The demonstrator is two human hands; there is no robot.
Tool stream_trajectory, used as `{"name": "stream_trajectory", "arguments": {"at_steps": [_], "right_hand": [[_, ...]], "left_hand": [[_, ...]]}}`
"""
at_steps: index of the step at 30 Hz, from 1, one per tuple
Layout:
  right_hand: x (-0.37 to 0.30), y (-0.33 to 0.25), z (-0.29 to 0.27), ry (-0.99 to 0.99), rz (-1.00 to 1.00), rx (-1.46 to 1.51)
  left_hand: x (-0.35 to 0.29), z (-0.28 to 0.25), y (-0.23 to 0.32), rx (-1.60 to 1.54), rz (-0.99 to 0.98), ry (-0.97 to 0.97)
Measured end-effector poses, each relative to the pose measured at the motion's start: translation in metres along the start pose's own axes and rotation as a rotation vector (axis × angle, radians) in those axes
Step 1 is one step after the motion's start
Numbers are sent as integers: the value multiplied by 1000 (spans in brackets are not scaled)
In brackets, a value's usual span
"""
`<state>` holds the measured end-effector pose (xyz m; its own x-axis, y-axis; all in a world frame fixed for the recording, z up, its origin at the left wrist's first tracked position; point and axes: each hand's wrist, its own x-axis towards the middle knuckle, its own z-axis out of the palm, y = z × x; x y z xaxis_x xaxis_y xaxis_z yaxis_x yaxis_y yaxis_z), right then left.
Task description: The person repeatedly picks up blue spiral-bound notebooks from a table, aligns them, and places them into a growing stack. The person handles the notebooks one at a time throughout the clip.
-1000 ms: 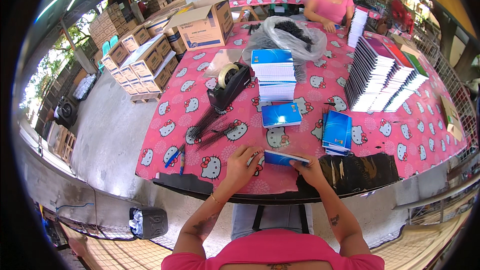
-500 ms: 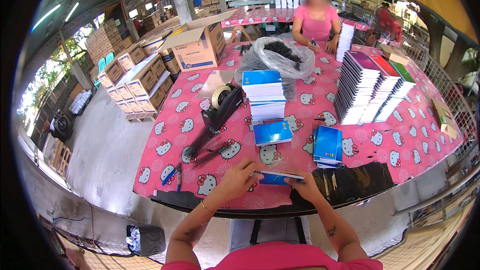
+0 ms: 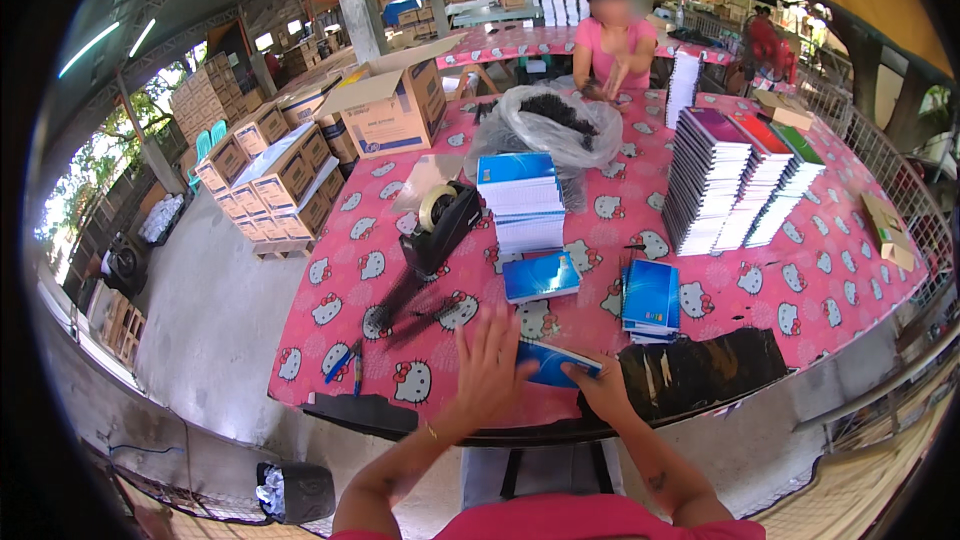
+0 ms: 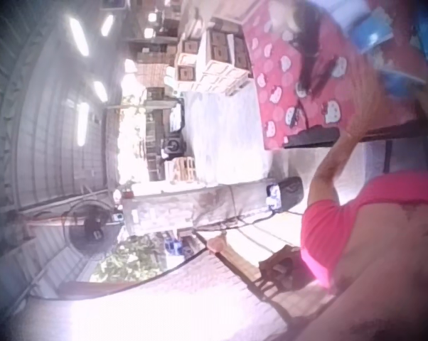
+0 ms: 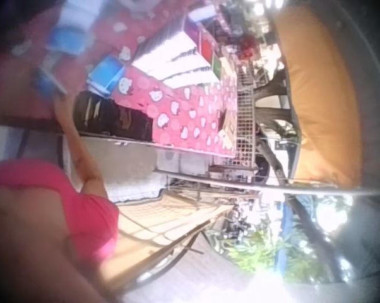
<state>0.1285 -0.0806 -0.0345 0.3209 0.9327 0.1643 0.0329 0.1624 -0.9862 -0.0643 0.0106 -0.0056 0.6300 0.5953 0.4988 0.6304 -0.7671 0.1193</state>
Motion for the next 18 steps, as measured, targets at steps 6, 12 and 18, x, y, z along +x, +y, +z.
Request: {"name": "stream_trajectory", "arguments": {"at_steps": [6, 12, 18], "right_hand": [[-3, 4, -3, -10, 38, 25], [-3, -4, -3, -23, 17, 46], [-3, -14, -20, -111, -39, -89]], "left_hand": [[-33, 9, 19, 61, 123, -24], [33, -24, -10, -134, 194, -12], [37, -27, -17, -401, 205, -111]]}}
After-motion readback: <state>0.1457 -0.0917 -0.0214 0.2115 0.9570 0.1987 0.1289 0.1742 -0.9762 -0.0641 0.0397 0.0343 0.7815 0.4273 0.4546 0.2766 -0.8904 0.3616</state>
